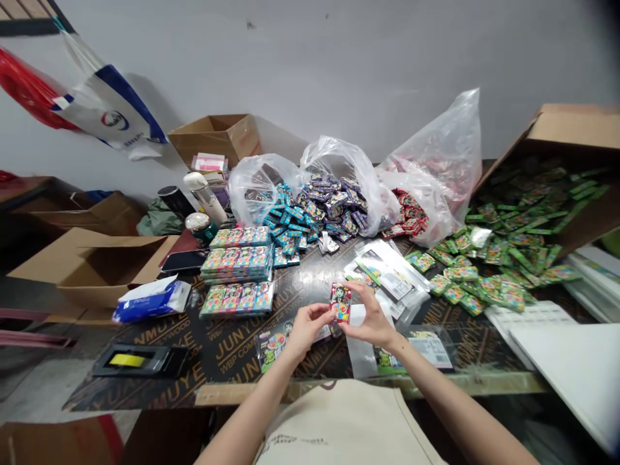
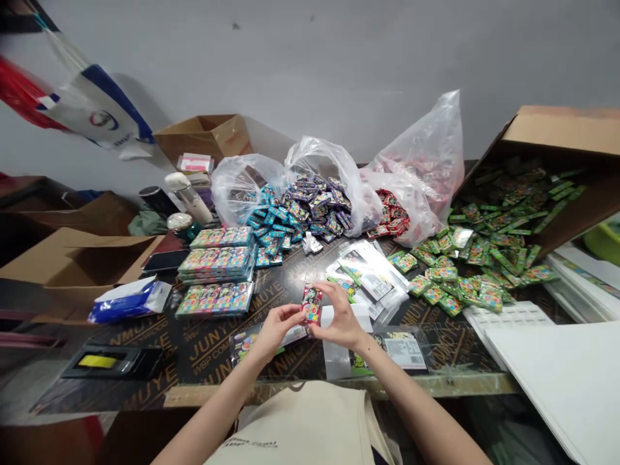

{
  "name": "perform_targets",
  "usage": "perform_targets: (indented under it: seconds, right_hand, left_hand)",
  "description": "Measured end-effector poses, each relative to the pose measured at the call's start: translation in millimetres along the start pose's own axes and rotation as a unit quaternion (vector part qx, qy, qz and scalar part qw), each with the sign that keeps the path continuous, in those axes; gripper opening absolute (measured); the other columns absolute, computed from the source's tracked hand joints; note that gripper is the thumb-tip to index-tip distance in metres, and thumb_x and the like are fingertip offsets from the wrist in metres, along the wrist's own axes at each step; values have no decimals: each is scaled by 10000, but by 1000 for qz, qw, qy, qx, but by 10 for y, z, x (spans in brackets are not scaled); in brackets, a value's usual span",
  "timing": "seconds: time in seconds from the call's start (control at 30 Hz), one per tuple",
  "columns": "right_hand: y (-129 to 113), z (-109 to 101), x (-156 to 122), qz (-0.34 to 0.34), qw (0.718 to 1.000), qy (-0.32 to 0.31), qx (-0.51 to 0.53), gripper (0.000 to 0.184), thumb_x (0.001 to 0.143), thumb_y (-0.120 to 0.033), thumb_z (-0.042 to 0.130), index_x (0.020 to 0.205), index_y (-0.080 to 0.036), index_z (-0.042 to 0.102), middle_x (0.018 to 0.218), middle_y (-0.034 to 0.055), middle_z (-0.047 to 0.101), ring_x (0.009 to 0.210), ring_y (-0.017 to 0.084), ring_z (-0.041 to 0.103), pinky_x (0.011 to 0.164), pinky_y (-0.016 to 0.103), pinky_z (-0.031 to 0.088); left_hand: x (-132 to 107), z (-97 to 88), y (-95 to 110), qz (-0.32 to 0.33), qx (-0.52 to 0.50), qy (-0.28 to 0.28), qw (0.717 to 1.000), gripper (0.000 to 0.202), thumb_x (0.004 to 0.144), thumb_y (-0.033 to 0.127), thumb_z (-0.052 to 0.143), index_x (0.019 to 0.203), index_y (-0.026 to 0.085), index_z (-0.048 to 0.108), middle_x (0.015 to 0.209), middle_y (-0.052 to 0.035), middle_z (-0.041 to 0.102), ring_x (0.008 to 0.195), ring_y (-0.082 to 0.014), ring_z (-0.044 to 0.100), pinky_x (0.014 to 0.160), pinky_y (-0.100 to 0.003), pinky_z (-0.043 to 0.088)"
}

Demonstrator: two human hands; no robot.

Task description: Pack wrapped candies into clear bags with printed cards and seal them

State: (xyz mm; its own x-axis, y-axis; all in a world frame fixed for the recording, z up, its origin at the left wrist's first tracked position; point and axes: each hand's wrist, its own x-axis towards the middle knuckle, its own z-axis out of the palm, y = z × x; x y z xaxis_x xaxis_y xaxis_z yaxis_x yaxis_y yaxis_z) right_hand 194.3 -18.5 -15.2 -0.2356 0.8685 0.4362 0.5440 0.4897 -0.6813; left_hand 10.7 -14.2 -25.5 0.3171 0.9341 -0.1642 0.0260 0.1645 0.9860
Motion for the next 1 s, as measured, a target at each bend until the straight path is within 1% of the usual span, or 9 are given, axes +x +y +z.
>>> perform_targets:
  seconds: [0.07,0.13,0.23,0.37,0.57,0.67,0.8,0.87,1.0]
  right_hand:
    - [87,-26,-47,4,999,10,-44,674,590,-323,671,1213,-243,425,1181,77,519,1130,294,443,992,471,261]
    - [185,-49,-109,12,997,6,-81,660,581,-353,682,1187,-238,446,1155,78,542,1111,301,459,993,486,229]
    - [279,-47,-211,23,994,-14,-106,648,583,-355,684,1179,-237,458,1150,77,554,1121,303,454,999,493,195]
    - [275,-17,-288,26,997,-54,-54,683,543,-361,708,1164,-229,457,1121,68,564,1084,281,487,1015,479,191]
    - [156,-143,-238,17,993,-106,55,773,538,-340,718,1223,-212,383,1178,82,526,1062,256,521,1041,460,194]
    - [85,-211,-179,7,998,-52,35,744,538,-339,728,1198,-217,409,1154,76,537,1057,263,523,1063,484,129]
    - [113,-169,-63,88,990,102,50,656,652,-368,665,1227,-223,383,1223,98,482,1126,247,468,991,432,317]
    - [200,-74,-23,137,982,124,30,679,668,-390,657,1257,-225,364,1230,102,483,1107,249,482,961,449,345]
    - [352,133,-25,155,987,-21,-27,726,603,-446,711,1243,-238,439,1228,104,513,1122,308,469,972,545,270]
  left_hand:
    - [-36,-109,-117,63,189,23,980,578,594,439,702,1083,150,594,1036,-117,622,970,-273,546,893,-421,379]
    - [-86,-213,-240,106,362,39,925,844,461,366,777,1234,201,480,1143,-113,554,1080,-322,457,957,-477,297]
    - [-166,-300,-348,121,466,16,876,971,470,243,747,1341,220,317,1137,-100,522,1061,-309,449,935,-469,318]
    - [-252,-312,-267,151,421,-10,894,969,542,211,694,1377,224,202,1191,-85,472,1084,-261,439,956,-421,333]
    - [-336,-315,-6,137,308,-44,941,995,544,204,726,1380,236,187,1162,-56,487,1073,-219,480,971,-374,355]
    - [-332,-325,63,127,258,-32,957,989,553,214,738,1378,225,194,1177,-68,488,1085,-225,487,980,-380,350]
    - [-302,-337,102,124,234,-25,964,1015,536,230,764,1377,217,197,1157,-74,516,1081,-234,500,981,-392,349]
    - [-303,-353,110,128,255,-5,958,997,533,233,762,1369,223,219,1167,-77,513,1087,-239,493,977,-405,351]
    - [-355,-409,124,140,309,35,940,968,543,212,736,1364,237,224,1180,-72,495,1090,-237,482,965,-412,359]
